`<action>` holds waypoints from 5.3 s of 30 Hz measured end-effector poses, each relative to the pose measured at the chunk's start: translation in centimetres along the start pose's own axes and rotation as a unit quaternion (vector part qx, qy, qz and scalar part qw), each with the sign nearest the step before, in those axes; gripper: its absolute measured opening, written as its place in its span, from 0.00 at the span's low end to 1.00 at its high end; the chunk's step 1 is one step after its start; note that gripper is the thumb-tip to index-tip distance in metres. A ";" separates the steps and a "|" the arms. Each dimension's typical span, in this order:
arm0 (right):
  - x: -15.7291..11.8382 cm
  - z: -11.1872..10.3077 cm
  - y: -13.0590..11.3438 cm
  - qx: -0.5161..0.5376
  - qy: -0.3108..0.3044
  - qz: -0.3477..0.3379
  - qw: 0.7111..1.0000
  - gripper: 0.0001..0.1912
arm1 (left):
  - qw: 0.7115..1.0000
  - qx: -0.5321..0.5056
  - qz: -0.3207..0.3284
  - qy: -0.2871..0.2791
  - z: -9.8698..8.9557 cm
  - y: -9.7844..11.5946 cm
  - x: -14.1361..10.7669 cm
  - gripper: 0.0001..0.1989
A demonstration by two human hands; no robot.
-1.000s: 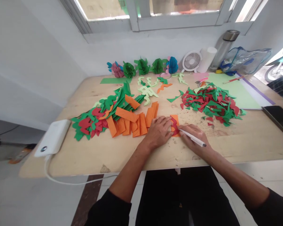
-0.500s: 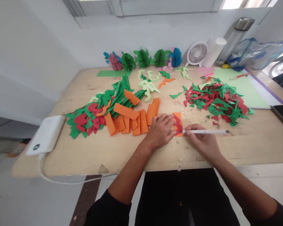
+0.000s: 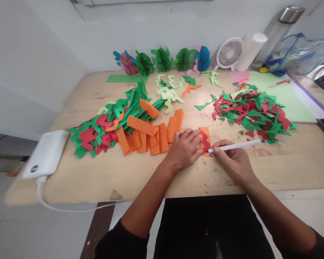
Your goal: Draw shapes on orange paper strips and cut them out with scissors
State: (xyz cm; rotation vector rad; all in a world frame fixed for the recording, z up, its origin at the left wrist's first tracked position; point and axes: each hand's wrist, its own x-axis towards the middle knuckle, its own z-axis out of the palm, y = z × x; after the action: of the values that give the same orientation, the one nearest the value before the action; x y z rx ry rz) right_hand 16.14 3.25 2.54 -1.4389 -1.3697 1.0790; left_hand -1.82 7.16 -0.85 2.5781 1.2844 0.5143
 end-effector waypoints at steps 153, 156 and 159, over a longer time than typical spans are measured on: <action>-1.4 0.7 1.7 -0.180 -0.042 -0.105 0.977 0.06 | 1.000 -0.002 0.002 0.001 0.1 -0.2 -0.1 0.16; -1.4 0.7 1.6 -0.191 -0.039 -0.111 0.974 0.07 | 1.000 0.001 0.002 -0.003 0.0 -0.1 -0.1 0.16; -1.4 0.8 1.4 -0.207 -0.034 -0.118 0.971 0.08 | 1.000 0.000 -0.005 -0.009 -0.1 -0.1 -0.1 0.16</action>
State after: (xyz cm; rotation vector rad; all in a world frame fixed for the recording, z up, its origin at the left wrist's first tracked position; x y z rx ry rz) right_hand 15.74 1.80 1.01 -1.4877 -1.8441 0.7197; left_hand -1.95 7.10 -0.84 2.5687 1.2922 0.4874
